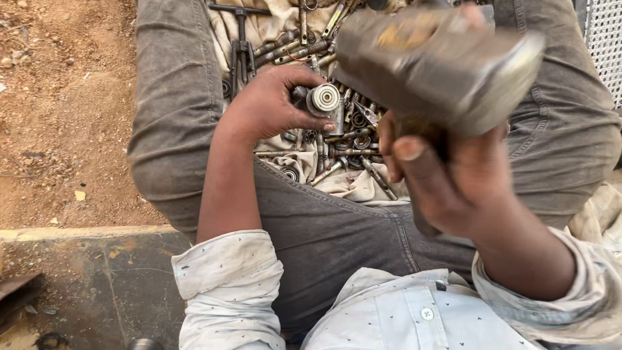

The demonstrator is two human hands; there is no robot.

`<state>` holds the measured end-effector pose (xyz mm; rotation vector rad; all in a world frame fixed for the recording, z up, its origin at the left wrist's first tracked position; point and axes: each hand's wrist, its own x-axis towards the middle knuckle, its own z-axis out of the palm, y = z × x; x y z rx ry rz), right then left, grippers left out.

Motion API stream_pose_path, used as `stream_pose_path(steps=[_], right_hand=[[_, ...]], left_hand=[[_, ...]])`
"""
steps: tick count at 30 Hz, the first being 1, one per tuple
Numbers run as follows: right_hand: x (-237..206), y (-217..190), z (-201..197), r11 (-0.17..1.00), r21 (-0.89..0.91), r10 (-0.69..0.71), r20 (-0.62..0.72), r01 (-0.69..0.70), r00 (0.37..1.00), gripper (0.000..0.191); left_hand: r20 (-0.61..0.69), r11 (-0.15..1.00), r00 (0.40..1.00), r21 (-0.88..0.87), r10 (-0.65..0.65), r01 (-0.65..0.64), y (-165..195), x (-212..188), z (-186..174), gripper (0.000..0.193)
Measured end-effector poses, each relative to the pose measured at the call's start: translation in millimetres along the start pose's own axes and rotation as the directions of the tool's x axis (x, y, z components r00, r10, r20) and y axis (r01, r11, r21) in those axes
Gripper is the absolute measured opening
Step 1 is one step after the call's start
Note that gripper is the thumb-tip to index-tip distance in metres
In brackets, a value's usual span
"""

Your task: The person sits on the ground with a pile of scrap metal parts on a cloth and disassembles used shock absorber assemblies. They use a hammer and punch to drive out internal cartridges, pull components apart with pliers, and separate metal sleeves and bearing parts by hand.

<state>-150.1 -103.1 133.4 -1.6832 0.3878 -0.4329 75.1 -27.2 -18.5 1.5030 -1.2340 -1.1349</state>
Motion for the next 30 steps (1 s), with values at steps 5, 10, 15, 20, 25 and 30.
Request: stream_pose_path(steps=[5, 10, 15, 20, 25, 30], right_hand=[[7.1, 35.8, 11.8, 0.979, -0.183, -0.069, 0.089, 0.085, 0.994, 0.054], [-15.5, 46.0, -4.4, 0.983, 0.033, 0.181, -0.009, -0.181, 0.983, 0.049], [-22.5, 29.8, -9.6, 0.99, -0.061, 0.127, 0.03, -0.125, 0.991, 0.036], [-0.1, 27.3, 0.7, 0.906, -0.408, -0.051, 0.155, 0.11, 0.987, 0.054], [-11.9, 9.7, -1.5, 0.942, 0.14, 0.312, -0.036, -0.304, 0.949, 0.053], [-14.7, 12.6, -5.8, 0.978, -0.182, 0.111, 0.056, -0.099, 0.992, 0.046]], left_hand=[[0.042, 0.987, 0.986, 0.026, -0.159, 0.158, 5.0, -3.4, 0.8, 0.05], [0.006, 0.999, 0.999, 0.029, -0.034, 0.034, -0.4, -3.0, 1.3, 0.051], [0.006, 1.0, 1.0, 0.013, 0.011, -0.011, -3.0, -1.1, -0.1, 0.054], [0.006, 0.994, 1.0, 0.105, 0.004, -0.004, 0.3, -2.1, -0.3, 0.054], [0.032, 0.999, 0.999, -0.036, -0.01, 0.011, -1.7, -3.9, -0.8, 0.053], [0.03, 1.0, 0.999, -0.018, -0.013, 0.014, -3.9, -3.3, -0.4, 0.056]])
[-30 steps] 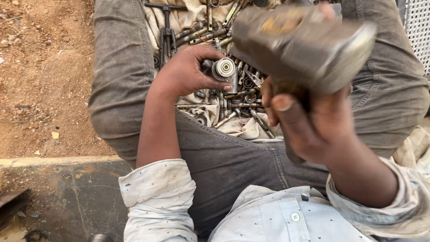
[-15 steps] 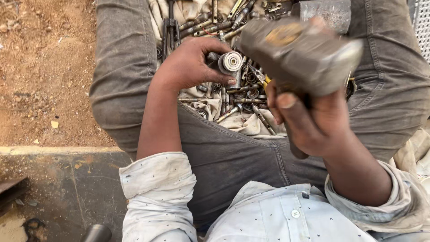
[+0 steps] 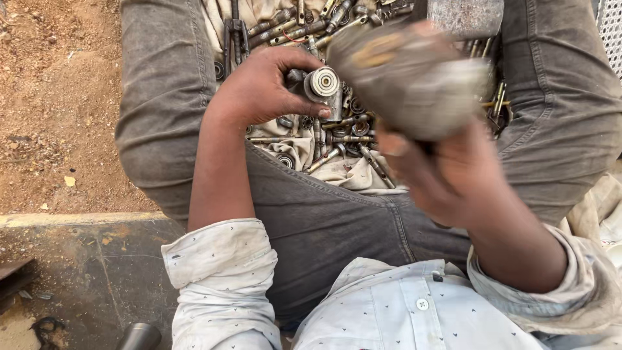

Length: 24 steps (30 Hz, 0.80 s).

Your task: The person sits on the ground with a pile of scrap metal parts on a cloth and disassembles used shock absorber assemblies. They use a hammer and punch to drive out internal cartridges, pull components apart with pliers, and separate metal sleeves and bearing parts by hand.

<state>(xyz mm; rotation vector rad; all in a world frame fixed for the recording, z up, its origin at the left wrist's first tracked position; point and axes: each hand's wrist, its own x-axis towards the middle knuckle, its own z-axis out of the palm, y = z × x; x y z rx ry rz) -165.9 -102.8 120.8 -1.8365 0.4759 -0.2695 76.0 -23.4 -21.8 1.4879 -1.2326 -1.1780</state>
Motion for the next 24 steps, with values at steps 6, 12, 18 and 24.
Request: stream_pose_path(steps=[6, 12, 18, 24], right_hand=[[18.1, 9.5, 8.0, 0.947, 0.113, 0.296, 0.069, -0.302, 0.953, 0.058], [7.6, 3.6, 1.4, 0.997, 0.05, 0.064, -0.014, -0.063, 0.998, 0.048], [2.1, 37.6, 17.3, 0.997, -0.075, 0.004, -0.007, -0.005, 1.0, 0.062], [13.0, 63.6, 15.5, 0.907, 0.141, 0.417, -0.157, -0.398, 0.895, 0.097]], left_hand=[[-0.034, 0.988, 0.997, 0.138, 0.068, -0.063, -1.3, -1.8, -1.1, 0.054], [0.018, 0.998, 0.999, -0.052, -0.038, 0.039, -5.2, -0.9, -0.3, 0.052], [-0.005, 0.996, 0.998, 0.068, 0.065, -0.065, -3.7, -0.5, -2.2, 0.052], [-0.026, 0.998, 0.999, 0.037, -0.046, 0.047, 4.6, -2.4, -4.1, 0.058]])
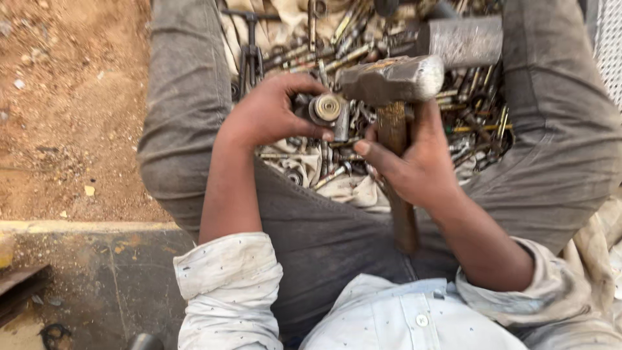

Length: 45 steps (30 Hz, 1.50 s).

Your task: The person sits on the ground with a pile of scrap metal parts on a cloth and disassembles used shock absorber assemblies. They use a hammer and punch to drive out internal cartridges, pull components apart with pliers, and separate metal sleeves and bearing parts by hand.

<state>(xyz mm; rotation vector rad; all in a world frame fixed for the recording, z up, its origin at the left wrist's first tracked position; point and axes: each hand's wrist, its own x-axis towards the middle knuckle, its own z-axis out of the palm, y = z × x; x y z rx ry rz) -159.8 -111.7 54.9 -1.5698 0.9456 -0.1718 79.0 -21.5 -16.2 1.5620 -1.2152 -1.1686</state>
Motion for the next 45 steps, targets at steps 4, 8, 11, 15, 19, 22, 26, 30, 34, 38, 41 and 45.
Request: stream_pose_path(steps=[4, 8, 11, 15, 19, 22, 26, 30, 34, 38, 41, 45], right_hand=[[44.7, 20.4, 8.3, 0.963, -0.185, -0.204, -0.022, 0.197, 0.979, 0.124], [71.6, 53.2, 20.1, 0.983, 0.067, -0.172, 0.034, 0.17, 0.984, 0.128], [74.7, 69.0, 24.6, 0.984, 0.093, -0.164, 0.102, 0.155, 0.981, 0.128], [75.5, 74.1, 31.3, 0.979, 0.101, -0.19, 0.117, 0.179, 0.975, 0.116], [80.2, 77.5, 38.7, 0.997, 0.052, -0.066, 0.074, 0.062, 0.995, 0.111], [81.4, 84.8, 40.7, 0.989, 0.107, -0.108, 0.045, 0.103, 0.993, 0.107], [80.1, 94.2, 40.8, 0.973, 0.204, -0.117, 0.042, 0.106, 0.992, 0.1], [77.5, 94.9, 41.3, 0.954, 0.123, -0.283, 0.061, 0.274, 0.957, 0.106], [74.3, 92.4, 40.8, 0.966, 0.015, -0.257, 0.106, 0.257, 0.961, 0.1], [74.1, 94.2, 39.3, 0.961, 0.031, -0.277, 0.063, 0.276, 0.959, 0.097], [76.5, 97.6, 39.4, 0.943, 0.16, -0.303, 0.051, 0.291, 0.952, 0.098], [77.4, 100.6, 41.4, 0.938, 0.167, -0.314, 0.041, 0.303, 0.948, 0.104]], left_hand=[[-0.013, 0.973, 0.992, 0.197, 0.126, -0.121, 7.3, 2.7, -3.7, 0.059], [-0.029, 0.981, 0.994, 0.167, 0.104, -0.098, 10.2, -0.8, -9.2, 0.061], [-0.042, 0.986, 0.993, 0.131, 0.109, -0.103, 12.1, -4.8, -13.0, 0.06], [0.0, 0.989, 0.993, 0.094, 0.115, -0.114, 20.2, -3.6, -15.1, 0.063], [0.044, 0.999, 0.998, 0.036, 0.035, -0.036, 33.5, -3.7, -15.2, 0.071], [-0.102, 0.965, 0.961, 0.067, 0.258, -0.252, 42.2, -7.0, -18.1, 0.071], [-0.128, 0.971, 0.978, -0.151, 0.167, -0.185, 52.3, -8.2, -13.9, 0.06], [-0.316, 0.785, 0.905, -0.465, 0.285, -0.409, 58.4, 2.8, 4.5, 0.031], [-0.367, 0.713, 0.849, -0.468, 0.381, -0.522, 55.5, 14.3, 21.5, 0.027], [-0.372, 0.746, 0.835, -0.393, 0.407, -0.538, 51.1, 9.4, 25.0, 0.029], [-0.4, 0.748, 0.795, -0.312, 0.456, -0.586, 51.0, 8.1, 23.0, 0.029], [-0.38, 0.761, 0.784, -0.252, 0.491, -0.598, 54.0, 10.3, 21.0, 0.03]])
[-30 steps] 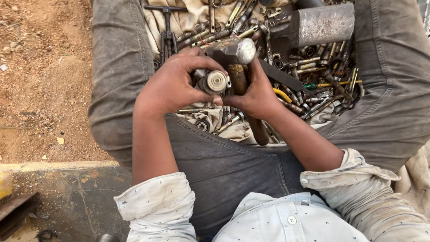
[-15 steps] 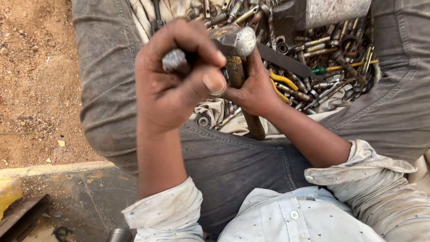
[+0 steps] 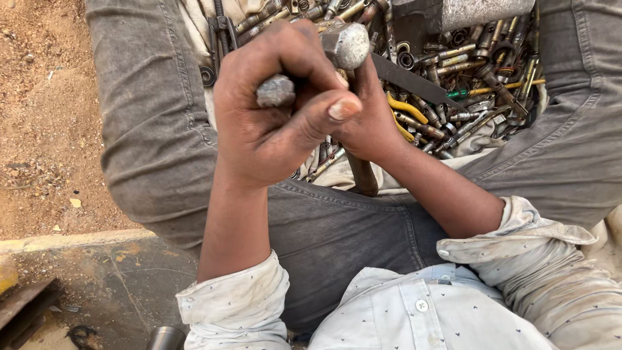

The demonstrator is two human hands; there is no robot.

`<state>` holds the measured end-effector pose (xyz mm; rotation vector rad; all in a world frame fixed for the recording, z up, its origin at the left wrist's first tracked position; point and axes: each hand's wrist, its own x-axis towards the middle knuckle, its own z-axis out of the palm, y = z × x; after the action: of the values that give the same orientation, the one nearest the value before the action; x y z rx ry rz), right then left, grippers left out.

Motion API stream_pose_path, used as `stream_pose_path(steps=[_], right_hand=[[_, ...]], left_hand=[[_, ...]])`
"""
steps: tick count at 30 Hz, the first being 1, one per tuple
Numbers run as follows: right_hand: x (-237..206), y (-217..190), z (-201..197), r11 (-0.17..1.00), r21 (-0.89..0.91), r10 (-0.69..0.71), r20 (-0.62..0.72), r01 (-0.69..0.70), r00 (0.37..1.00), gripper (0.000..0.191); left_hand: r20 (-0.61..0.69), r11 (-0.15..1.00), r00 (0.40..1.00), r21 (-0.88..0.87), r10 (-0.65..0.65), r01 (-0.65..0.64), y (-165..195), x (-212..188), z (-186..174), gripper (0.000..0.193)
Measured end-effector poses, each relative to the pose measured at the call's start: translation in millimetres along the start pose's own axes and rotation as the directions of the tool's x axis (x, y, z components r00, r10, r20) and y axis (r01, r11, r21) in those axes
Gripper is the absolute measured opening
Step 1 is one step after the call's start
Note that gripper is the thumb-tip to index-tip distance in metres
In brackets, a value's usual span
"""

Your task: The person sits on the ground with a pile of scrap metal parts on a cloth and disassembles used shock absorber assemblies. They use a hammer and punch to drive out internal cartridges, pull components apart with pliers, and separate metal sleeves and bearing parts by hand.

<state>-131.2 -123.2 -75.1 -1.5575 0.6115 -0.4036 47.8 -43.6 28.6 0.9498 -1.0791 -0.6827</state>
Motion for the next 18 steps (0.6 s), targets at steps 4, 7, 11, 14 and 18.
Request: stream_pose_path(steps=[4, 7, 11, 14, 18], right_hand=[[-2.7, 4.7, -1.4, 0.995, 0.001, 0.097, -0.007, -0.097, 0.995, 0.101], [-4.8, 12.3, -6.9, 0.992, -0.119, 0.039, 0.038, -0.034, 0.999, 0.105], [-6.7, 14.0, -14.3, 0.487, -0.785, -0.299, 0.263, 0.383, 0.917, 0.082], [-4.5, -8.6, -18.0, 0.999, 0.005, 0.053, 0.001, -0.053, 0.999, 0.084], [5.6, -75.4, -35.1, 0.931, -0.334, 0.129, -0.085, -0.15, 0.988, 0.072]], left_hand=[[0.036, 0.992, 0.997, 0.103, 0.064, -0.068, -1.3, 0.8, 5.3, 0.027], [0.059, 0.982, 0.993, 0.154, 0.101, -0.109, -4.4, 0.2, 10.7, 0.026], [0.104, 0.967, 0.993, 0.24, 0.056, -0.08, -3.6, -1.6, 14.8, 0.03], [0.071, 0.97, 0.996, 0.233, 0.048, -0.063, -2.3, -2.1, 16.8, 0.029], [0.044, 0.971, 0.997, 0.228, 0.066, -0.074, -3.6, -2.1, 19.3, 0.028]])
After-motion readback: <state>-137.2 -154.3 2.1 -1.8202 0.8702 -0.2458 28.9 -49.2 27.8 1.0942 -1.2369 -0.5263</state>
